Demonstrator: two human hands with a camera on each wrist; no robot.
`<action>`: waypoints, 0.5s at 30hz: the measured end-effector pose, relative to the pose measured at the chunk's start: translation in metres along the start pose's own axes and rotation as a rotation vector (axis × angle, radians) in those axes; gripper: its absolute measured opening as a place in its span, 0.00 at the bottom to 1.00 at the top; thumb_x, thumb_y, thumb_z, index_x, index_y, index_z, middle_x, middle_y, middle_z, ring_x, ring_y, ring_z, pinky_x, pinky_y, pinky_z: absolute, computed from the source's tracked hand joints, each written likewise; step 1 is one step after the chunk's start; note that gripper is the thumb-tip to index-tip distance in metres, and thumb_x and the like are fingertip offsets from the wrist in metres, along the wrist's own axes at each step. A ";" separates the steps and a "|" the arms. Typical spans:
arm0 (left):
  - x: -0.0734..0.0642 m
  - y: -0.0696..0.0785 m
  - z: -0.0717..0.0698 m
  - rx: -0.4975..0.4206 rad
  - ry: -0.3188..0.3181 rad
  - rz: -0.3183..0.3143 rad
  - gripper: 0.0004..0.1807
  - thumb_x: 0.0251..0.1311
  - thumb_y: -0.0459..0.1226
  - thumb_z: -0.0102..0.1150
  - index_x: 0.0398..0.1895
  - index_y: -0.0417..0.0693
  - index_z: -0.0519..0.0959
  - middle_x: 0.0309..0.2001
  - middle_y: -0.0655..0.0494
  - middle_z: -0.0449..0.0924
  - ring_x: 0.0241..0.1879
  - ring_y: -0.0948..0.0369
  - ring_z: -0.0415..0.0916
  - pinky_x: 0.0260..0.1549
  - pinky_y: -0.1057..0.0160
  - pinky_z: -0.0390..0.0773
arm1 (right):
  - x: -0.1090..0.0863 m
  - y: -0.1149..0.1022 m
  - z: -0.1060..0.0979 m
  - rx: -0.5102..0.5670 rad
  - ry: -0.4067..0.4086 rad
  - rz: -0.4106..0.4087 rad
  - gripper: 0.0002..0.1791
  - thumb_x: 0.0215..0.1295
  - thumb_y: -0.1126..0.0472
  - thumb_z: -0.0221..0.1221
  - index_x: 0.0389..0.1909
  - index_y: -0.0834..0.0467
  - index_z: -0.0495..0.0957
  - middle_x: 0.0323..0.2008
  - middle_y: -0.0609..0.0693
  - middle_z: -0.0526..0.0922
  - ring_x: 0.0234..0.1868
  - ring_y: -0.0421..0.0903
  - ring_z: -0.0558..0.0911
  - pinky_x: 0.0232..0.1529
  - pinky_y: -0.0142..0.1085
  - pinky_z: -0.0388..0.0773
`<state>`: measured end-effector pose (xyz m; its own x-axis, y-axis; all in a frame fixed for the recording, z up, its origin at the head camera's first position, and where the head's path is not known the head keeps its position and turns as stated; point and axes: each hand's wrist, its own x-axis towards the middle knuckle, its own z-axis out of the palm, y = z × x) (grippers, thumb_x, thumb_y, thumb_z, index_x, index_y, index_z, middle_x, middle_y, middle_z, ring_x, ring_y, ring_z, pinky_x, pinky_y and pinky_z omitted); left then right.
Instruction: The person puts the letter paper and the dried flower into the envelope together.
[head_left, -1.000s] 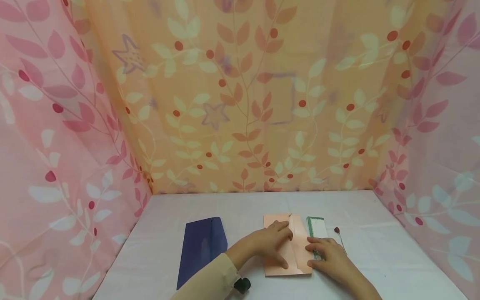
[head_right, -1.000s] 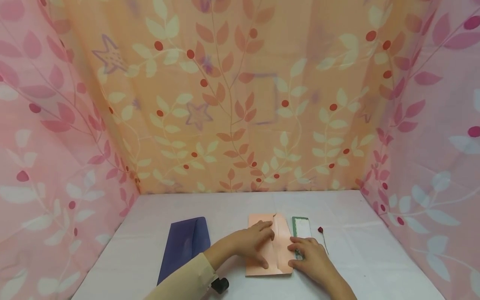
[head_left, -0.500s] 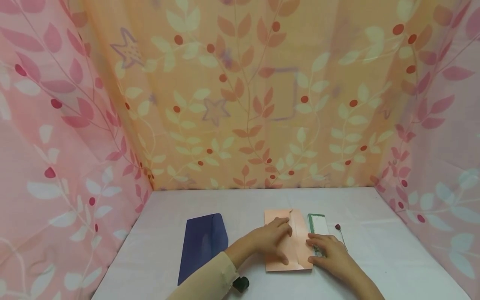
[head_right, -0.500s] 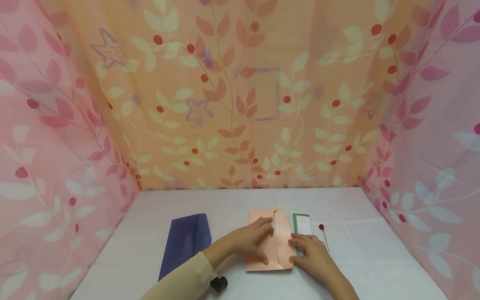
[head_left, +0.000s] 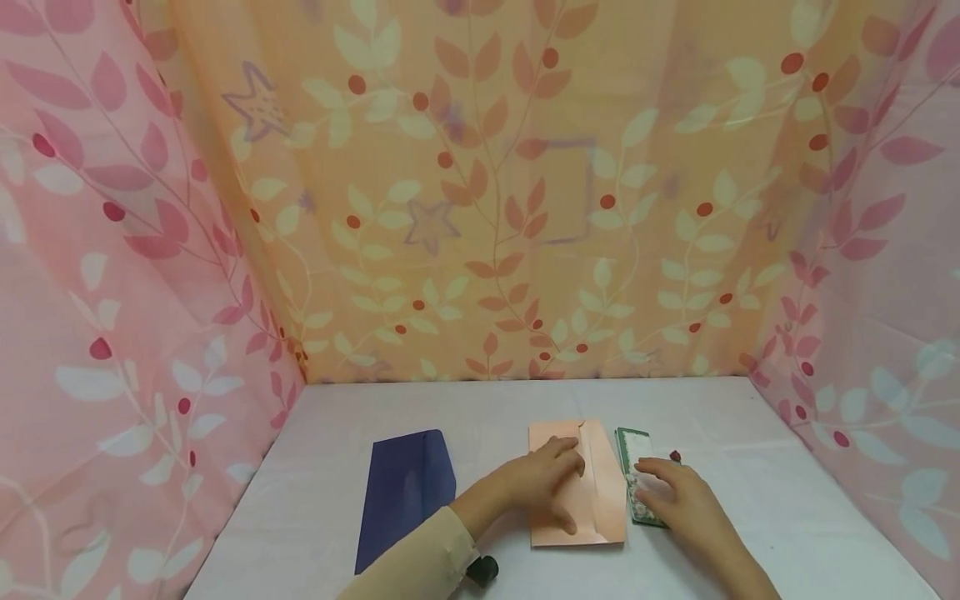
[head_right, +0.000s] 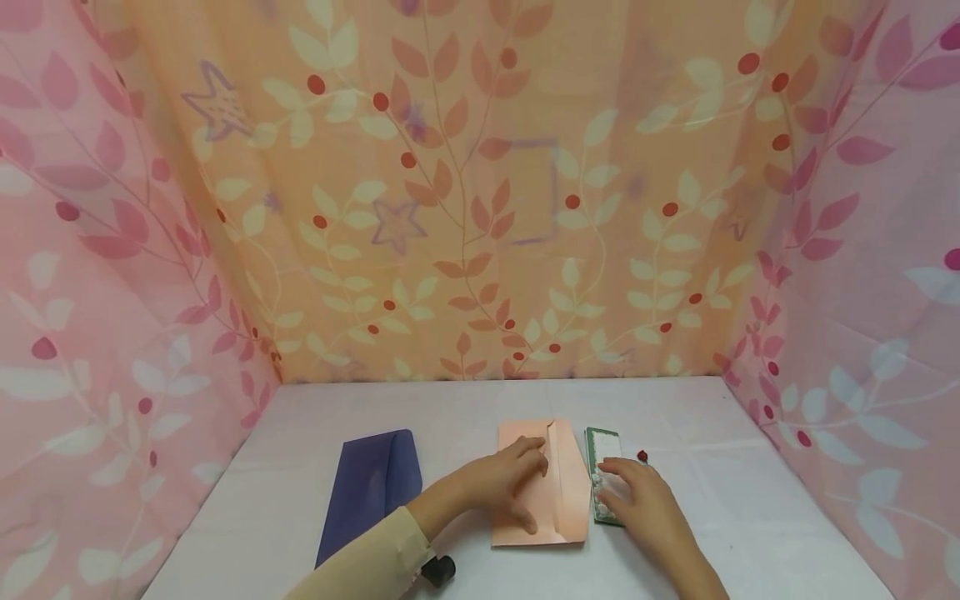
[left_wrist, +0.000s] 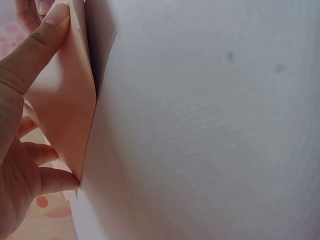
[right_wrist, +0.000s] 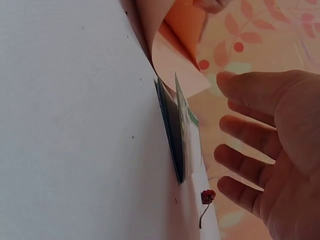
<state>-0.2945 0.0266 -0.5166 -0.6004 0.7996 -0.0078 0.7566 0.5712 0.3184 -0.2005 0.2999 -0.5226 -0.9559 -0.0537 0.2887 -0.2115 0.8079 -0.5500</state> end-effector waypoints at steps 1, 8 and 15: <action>0.000 0.000 0.000 -0.002 0.002 -0.001 0.41 0.40 0.68 0.75 0.56 0.70 0.67 0.80 0.60 0.52 0.80 0.54 0.52 0.64 0.47 0.74 | 0.000 0.000 -0.002 -0.012 0.005 0.013 0.22 0.62 0.54 0.72 0.56 0.56 0.82 0.55 0.56 0.85 0.59 0.63 0.80 0.57 0.65 0.73; 0.001 0.001 -0.001 0.006 0.014 0.002 0.42 0.40 0.67 0.75 0.56 0.69 0.66 0.80 0.59 0.53 0.77 0.58 0.56 0.61 0.49 0.77 | 0.001 0.004 -0.009 -0.070 0.006 0.077 0.23 0.60 0.54 0.73 0.55 0.59 0.82 0.54 0.62 0.84 0.55 0.65 0.82 0.55 0.65 0.74; 0.000 0.000 0.001 0.006 0.020 -0.001 0.42 0.40 0.67 0.75 0.56 0.68 0.66 0.80 0.58 0.53 0.78 0.56 0.56 0.62 0.48 0.76 | 0.001 0.007 -0.008 -0.126 -0.028 0.172 0.28 0.60 0.50 0.72 0.55 0.64 0.81 0.53 0.66 0.84 0.58 0.70 0.78 0.58 0.66 0.72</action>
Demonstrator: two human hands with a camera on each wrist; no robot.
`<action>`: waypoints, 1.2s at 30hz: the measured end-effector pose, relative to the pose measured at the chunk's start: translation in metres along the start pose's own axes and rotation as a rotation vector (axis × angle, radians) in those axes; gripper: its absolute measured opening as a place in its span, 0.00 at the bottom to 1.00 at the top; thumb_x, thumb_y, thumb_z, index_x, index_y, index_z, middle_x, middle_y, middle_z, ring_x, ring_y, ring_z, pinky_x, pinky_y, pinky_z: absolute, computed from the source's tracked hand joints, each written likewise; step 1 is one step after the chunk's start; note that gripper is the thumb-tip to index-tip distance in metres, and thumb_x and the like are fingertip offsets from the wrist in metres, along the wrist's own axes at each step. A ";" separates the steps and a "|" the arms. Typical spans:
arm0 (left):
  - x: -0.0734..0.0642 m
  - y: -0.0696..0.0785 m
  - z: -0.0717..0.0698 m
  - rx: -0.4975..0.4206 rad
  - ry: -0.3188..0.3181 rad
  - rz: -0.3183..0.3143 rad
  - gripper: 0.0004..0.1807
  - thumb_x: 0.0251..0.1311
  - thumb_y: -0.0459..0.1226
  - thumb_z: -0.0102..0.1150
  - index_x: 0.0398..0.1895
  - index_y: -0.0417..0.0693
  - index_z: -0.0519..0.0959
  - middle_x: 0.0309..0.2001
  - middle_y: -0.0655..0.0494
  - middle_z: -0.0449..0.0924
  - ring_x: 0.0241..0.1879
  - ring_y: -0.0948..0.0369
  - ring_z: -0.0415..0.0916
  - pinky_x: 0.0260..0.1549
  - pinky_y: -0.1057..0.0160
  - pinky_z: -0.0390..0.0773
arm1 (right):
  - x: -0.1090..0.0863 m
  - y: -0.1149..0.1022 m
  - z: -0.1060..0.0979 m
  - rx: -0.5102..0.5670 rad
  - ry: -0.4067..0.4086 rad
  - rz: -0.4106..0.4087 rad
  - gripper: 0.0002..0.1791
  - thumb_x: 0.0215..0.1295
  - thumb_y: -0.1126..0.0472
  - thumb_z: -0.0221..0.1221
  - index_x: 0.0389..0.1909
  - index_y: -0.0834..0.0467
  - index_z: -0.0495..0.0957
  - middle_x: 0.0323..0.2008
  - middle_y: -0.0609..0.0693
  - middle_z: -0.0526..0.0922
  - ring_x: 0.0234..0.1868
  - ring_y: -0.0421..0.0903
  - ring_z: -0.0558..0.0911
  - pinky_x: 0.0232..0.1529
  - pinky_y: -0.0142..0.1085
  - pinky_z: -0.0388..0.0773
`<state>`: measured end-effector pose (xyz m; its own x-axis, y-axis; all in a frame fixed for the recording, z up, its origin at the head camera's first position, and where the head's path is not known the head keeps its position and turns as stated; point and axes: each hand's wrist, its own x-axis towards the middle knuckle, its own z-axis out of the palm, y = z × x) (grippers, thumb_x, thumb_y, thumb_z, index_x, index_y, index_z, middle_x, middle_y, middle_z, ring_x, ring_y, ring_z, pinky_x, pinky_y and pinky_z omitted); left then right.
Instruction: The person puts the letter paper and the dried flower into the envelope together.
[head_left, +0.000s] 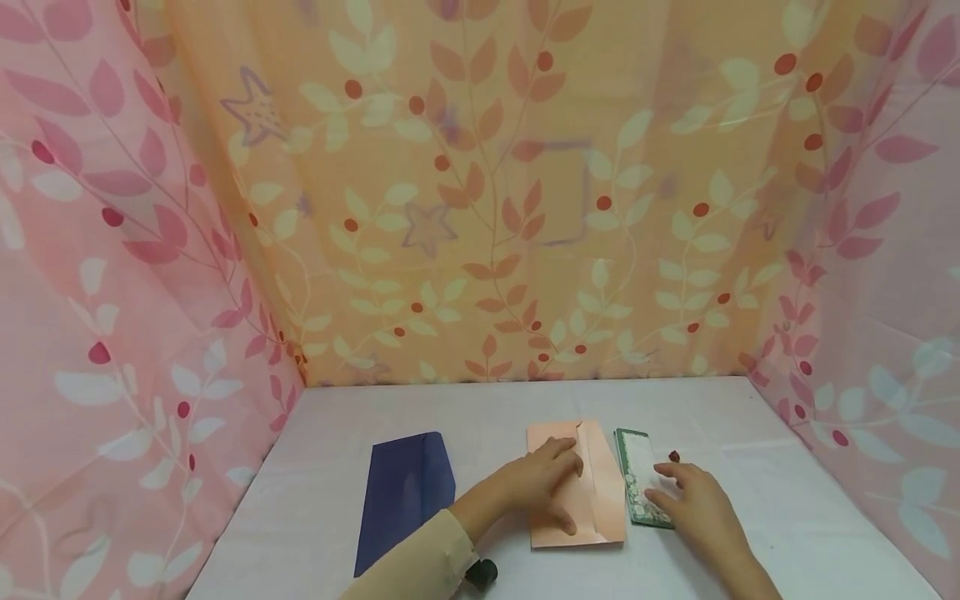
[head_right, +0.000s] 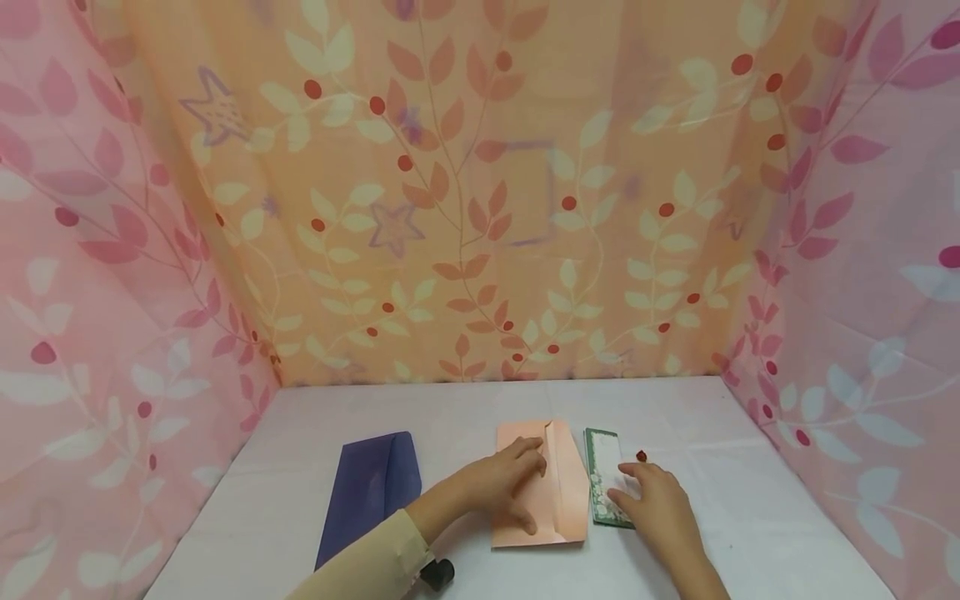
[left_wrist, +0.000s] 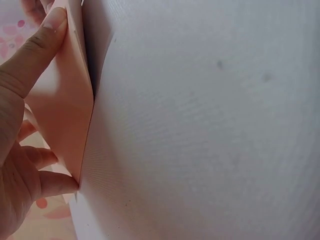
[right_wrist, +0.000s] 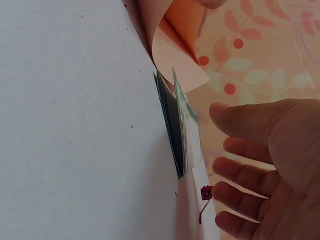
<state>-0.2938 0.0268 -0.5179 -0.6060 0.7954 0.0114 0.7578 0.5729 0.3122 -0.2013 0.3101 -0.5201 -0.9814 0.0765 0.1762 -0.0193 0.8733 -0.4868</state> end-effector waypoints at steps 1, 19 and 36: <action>0.000 0.000 0.000 0.001 0.003 -0.001 0.42 0.40 0.67 0.75 0.56 0.68 0.66 0.80 0.58 0.53 0.78 0.55 0.55 0.62 0.48 0.76 | 0.000 0.001 0.000 -0.008 -0.005 0.013 0.29 0.60 0.49 0.72 0.55 0.65 0.81 0.52 0.65 0.84 0.57 0.70 0.78 0.57 0.66 0.72; -0.001 0.001 0.001 -0.025 0.007 -0.012 0.41 0.40 0.65 0.77 0.55 0.67 0.67 0.79 0.57 0.54 0.78 0.55 0.55 0.61 0.40 0.75 | 0.003 0.002 0.007 -0.131 -0.090 0.229 0.43 0.47 0.33 0.74 0.51 0.67 0.83 0.43 0.65 0.84 0.46 0.69 0.81 0.39 0.59 0.72; -0.001 0.001 0.002 -0.055 -0.007 -0.025 0.41 0.40 0.65 0.77 0.55 0.68 0.67 0.80 0.57 0.52 0.80 0.48 0.51 0.63 0.35 0.71 | -0.002 0.000 0.009 0.004 -0.083 0.306 0.39 0.51 0.43 0.76 0.55 0.68 0.79 0.38 0.55 0.86 0.42 0.60 0.84 0.38 0.54 0.69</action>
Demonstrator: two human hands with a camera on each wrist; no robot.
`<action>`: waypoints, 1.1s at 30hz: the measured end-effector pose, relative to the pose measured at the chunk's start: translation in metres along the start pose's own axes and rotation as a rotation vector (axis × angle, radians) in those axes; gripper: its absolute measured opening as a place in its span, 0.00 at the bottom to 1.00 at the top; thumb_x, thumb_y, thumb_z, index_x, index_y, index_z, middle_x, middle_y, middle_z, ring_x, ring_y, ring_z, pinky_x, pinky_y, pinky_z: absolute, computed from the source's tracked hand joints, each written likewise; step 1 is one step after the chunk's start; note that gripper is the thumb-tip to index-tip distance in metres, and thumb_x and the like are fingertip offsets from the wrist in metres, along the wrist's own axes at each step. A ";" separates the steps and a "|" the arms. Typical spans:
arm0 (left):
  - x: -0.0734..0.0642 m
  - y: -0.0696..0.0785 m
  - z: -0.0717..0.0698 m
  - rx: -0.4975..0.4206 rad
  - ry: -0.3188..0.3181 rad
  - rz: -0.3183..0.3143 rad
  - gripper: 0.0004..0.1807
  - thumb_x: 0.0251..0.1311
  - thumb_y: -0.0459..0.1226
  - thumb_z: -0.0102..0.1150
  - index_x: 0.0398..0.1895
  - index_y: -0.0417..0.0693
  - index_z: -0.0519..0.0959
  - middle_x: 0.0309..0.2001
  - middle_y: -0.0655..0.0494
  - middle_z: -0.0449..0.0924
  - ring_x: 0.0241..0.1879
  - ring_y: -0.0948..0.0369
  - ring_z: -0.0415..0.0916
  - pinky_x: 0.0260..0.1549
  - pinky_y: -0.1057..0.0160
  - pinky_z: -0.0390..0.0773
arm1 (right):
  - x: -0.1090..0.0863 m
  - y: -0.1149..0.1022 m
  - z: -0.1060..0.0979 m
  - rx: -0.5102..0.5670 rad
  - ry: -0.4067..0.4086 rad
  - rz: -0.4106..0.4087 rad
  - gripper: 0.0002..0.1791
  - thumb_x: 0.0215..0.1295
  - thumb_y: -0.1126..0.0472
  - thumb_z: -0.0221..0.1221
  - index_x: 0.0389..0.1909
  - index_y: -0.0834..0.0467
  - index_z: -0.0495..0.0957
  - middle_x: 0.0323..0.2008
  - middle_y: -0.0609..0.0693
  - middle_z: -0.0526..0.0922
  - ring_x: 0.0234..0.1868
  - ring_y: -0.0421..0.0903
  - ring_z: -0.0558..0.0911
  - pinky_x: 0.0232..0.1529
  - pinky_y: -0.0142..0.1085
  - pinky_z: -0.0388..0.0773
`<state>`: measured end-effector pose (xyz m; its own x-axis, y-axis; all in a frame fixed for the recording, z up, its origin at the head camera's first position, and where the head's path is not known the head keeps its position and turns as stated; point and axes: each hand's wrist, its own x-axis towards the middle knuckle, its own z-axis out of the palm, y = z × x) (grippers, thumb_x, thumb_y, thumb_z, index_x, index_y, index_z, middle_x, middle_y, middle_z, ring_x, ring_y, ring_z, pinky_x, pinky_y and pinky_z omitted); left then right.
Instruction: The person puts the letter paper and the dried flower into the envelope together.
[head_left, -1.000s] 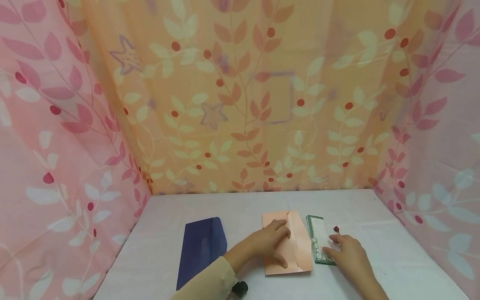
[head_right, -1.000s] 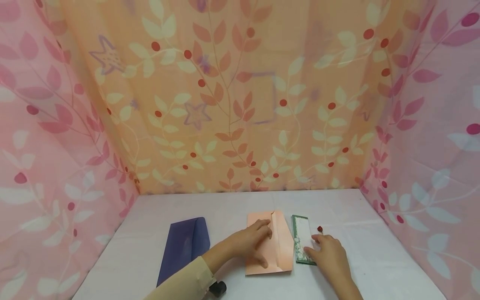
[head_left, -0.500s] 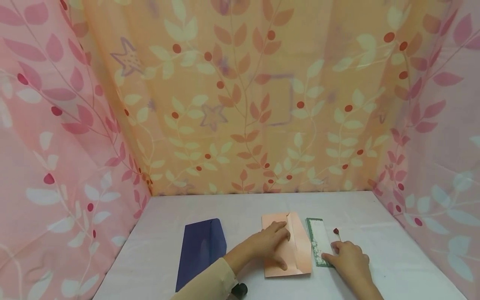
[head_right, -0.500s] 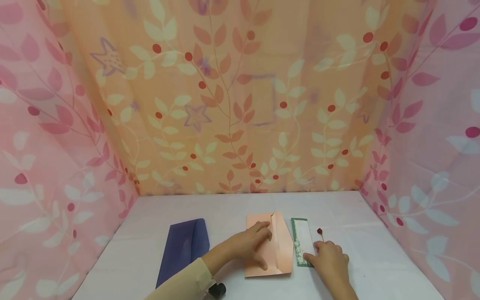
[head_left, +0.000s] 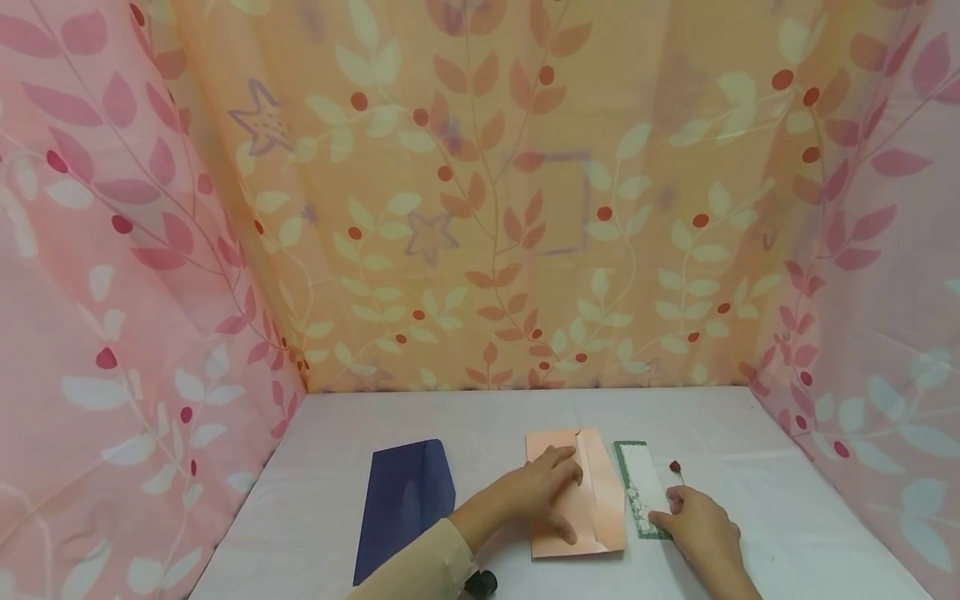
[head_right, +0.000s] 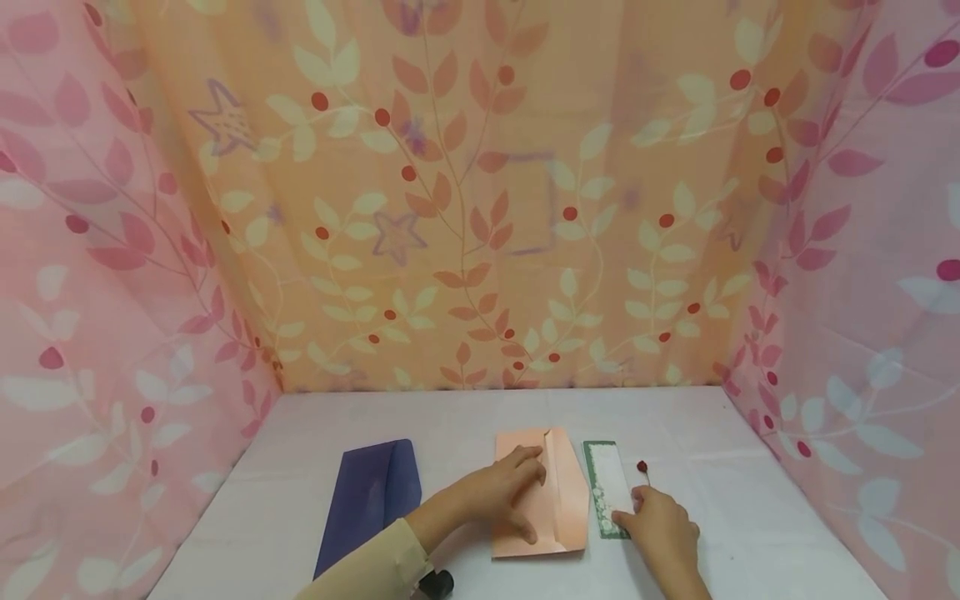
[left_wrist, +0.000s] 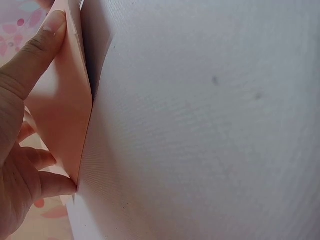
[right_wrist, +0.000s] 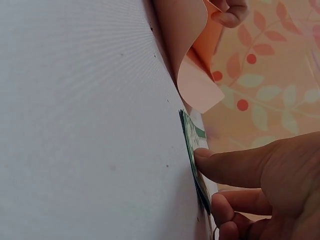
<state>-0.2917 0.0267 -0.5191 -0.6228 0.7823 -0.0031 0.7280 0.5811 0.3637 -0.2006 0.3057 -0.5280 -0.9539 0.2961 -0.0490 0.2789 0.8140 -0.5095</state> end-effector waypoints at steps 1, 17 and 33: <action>0.000 0.000 0.000 -0.002 -0.002 0.001 0.41 0.40 0.64 0.78 0.55 0.67 0.67 0.80 0.57 0.52 0.80 0.47 0.51 0.63 0.34 0.71 | 0.001 0.000 0.000 0.007 0.001 0.003 0.39 0.52 0.44 0.76 0.56 0.68 0.78 0.39 0.56 0.86 0.43 0.61 0.84 0.38 0.54 0.69; -0.001 -0.001 -0.001 0.009 0.018 0.005 0.41 0.41 0.65 0.76 0.57 0.69 0.67 0.81 0.58 0.51 0.80 0.50 0.51 0.63 0.34 0.71 | 0.001 0.001 -0.007 -0.008 0.012 -0.079 0.34 0.51 0.44 0.75 0.51 0.63 0.80 0.33 0.49 0.86 0.35 0.50 0.84 0.34 0.49 0.75; 0.000 0.000 0.000 0.023 0.011 -0.003 0.41 0.39 0.65 0.77 0.56 0.68 0.67 0.80 0.58 0.52 0.80 0.50 0.51 0.63 0.32 0.70 | 0.006 0.016 -0.019 0.213 -0.231 -0.024 0.38 0.60 0.43 0.71 0.61 0.67 0.75 0.25 0.50 0.83 0.20 0.44 0.77 0.24 0.41 0.75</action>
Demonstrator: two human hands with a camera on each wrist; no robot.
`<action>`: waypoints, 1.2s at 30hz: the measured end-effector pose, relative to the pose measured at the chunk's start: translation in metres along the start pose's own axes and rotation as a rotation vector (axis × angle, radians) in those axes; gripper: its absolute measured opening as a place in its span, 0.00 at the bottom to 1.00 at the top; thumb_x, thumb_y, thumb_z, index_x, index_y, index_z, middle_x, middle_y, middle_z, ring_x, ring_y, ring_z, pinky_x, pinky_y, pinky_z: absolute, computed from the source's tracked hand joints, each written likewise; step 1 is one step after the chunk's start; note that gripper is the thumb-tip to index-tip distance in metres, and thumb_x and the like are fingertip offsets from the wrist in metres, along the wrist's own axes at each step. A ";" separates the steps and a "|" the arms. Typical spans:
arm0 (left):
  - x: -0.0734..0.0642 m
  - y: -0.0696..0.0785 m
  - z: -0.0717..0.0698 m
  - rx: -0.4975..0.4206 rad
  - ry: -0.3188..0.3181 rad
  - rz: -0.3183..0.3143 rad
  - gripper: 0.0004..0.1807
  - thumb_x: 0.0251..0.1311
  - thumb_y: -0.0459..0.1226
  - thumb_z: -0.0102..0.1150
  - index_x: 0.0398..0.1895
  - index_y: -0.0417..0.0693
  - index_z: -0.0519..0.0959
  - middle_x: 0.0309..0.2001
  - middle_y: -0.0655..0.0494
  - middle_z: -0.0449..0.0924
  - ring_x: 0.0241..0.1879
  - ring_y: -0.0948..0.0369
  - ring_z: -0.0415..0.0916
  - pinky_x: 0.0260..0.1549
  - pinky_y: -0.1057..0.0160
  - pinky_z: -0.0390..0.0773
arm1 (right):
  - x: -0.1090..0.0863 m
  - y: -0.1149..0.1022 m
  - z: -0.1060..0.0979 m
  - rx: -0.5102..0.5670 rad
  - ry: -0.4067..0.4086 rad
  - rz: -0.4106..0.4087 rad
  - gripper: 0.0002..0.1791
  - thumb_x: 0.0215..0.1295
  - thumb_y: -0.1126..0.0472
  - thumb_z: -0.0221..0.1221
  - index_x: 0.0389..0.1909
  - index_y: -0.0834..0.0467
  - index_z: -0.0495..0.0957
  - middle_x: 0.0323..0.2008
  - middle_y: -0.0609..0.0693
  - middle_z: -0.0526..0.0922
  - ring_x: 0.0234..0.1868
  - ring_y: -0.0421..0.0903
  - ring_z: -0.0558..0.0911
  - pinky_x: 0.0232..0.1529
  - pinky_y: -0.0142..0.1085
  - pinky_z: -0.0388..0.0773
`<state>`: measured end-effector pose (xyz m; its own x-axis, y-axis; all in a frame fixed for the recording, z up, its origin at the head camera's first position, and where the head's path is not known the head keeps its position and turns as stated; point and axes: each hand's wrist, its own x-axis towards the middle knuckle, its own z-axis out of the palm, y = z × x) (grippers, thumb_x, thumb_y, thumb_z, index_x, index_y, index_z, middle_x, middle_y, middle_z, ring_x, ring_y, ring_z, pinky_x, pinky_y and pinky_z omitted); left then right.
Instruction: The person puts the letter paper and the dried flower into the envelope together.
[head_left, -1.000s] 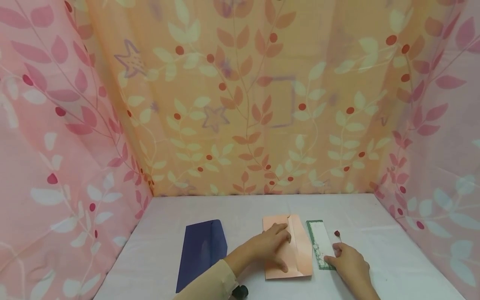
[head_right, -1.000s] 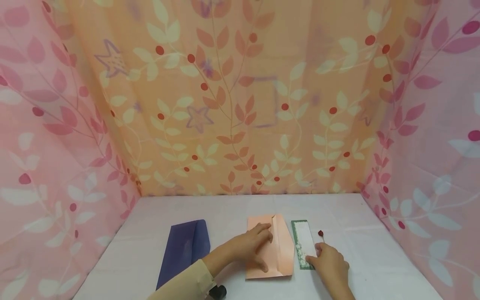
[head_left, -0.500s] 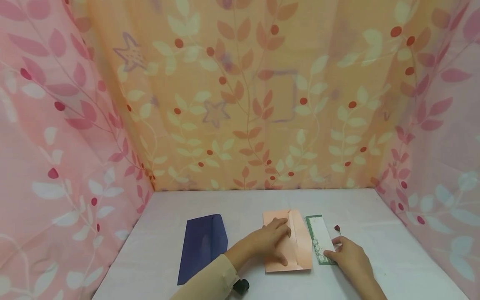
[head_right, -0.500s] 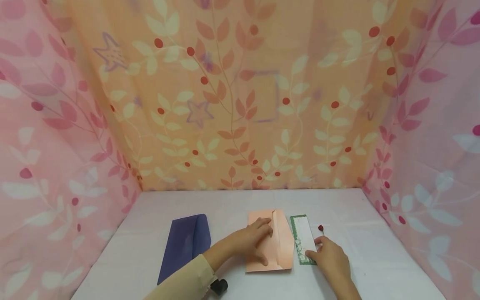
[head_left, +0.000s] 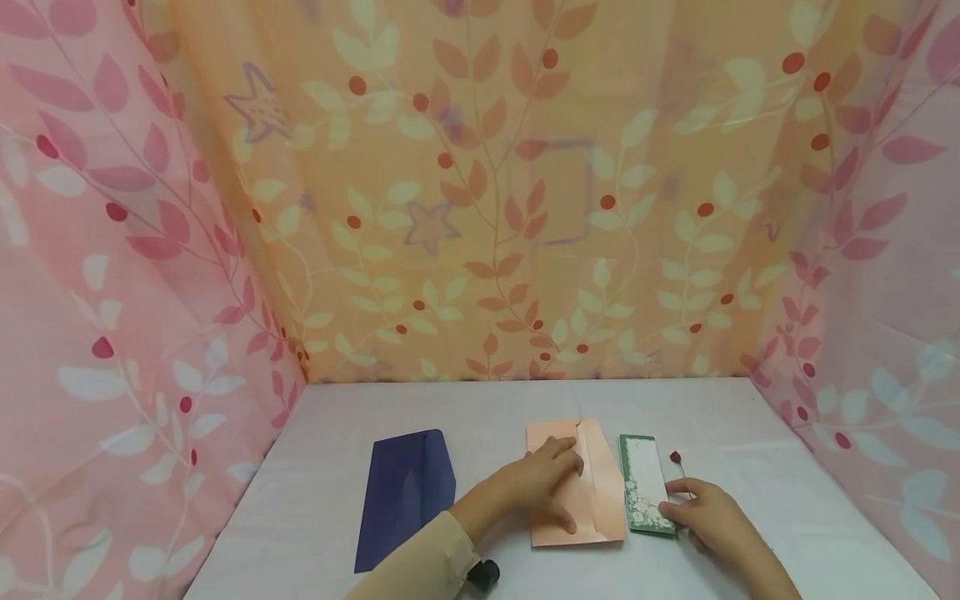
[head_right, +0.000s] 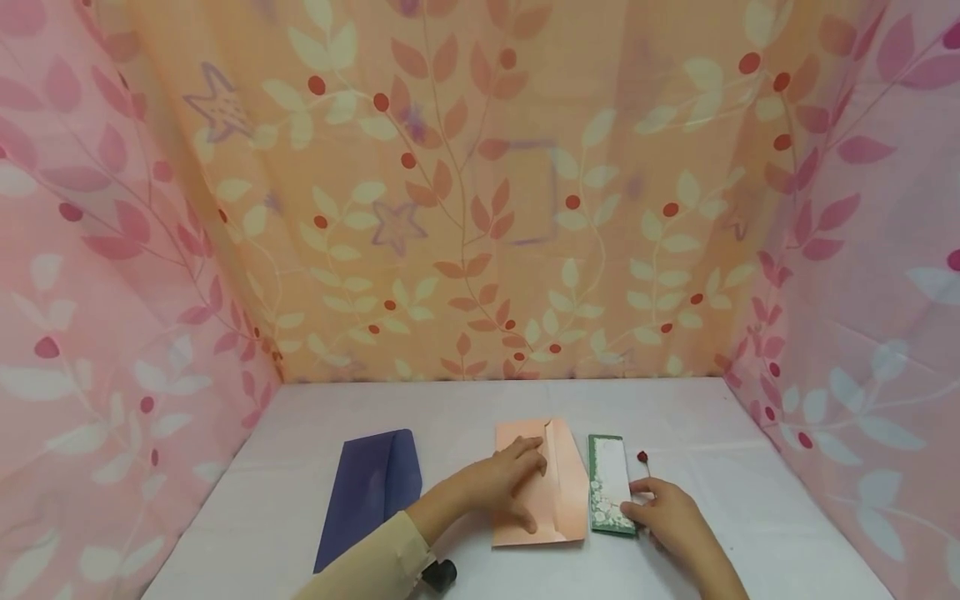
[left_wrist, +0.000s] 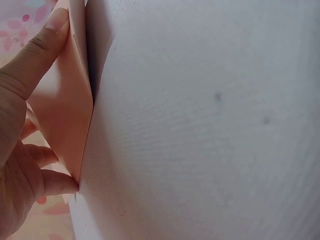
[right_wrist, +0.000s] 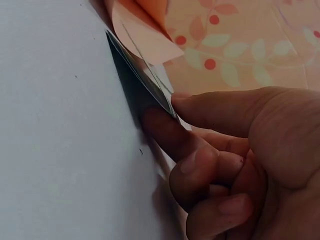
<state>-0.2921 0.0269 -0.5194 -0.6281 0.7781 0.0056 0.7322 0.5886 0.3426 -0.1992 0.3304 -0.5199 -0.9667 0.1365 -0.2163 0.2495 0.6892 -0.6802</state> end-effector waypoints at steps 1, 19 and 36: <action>0.000 0.000 0.000 0.005 0.003 0.003 0.41 0.40 0.65 0.76 0.56 0.68 0.67 0.80 0.58 0.52 0.80 0.51 0.51 0.63 0.33 0.70 | -0.001 0.001 -0.001 0.032 -0.010 0.010 0.37 0.60 0.45 0.71 0.62 0.67 0.75 0.22 0.50 0.81 0.17 0.44 0.75 0.21 0.40 0.74; -0.003 0.002 -0.004 -0.005 0.007 0.001 0.41 0.40 0.65 0.77 0.56 0.67 0.67 0.80 0.56 0.53 0.80 0.50 0.50 0.63 0.32 0.69 | 0.003 0.009 -0.011 0.342 -0.073 -0.055 0.40 0.66 0.52 0.68 0.73 0.63 0.64 0.17 0.48 0.75 0.14 0.40 0.68 0.16 0.34 0.69; 0.000 0.000 -0.001 -0.033 -0.010 -0.005 0.40 0.40 0.64 0.77 0.55 0.68 0.67 0.80 0.56 0.52 0.80 0.51 0.50 0.63 0.32 0.69 | 0.002 0.002 -0.009 0.436 -0.108 -0.126 0.40 0.68 0.56 0.66 0.75 0.61 0.58 0.21 0.48 0.75 0.15 0.39 0.65 0.17 0.32 0.66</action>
<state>-0.2928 0.0270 -0.5181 -0.6292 0.7772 -0.0056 0.7197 0.5853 0.3736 -0.2008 0.3387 -0.5153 -0.9855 -0.0198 -0.1686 0.1528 0.3291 -0.9319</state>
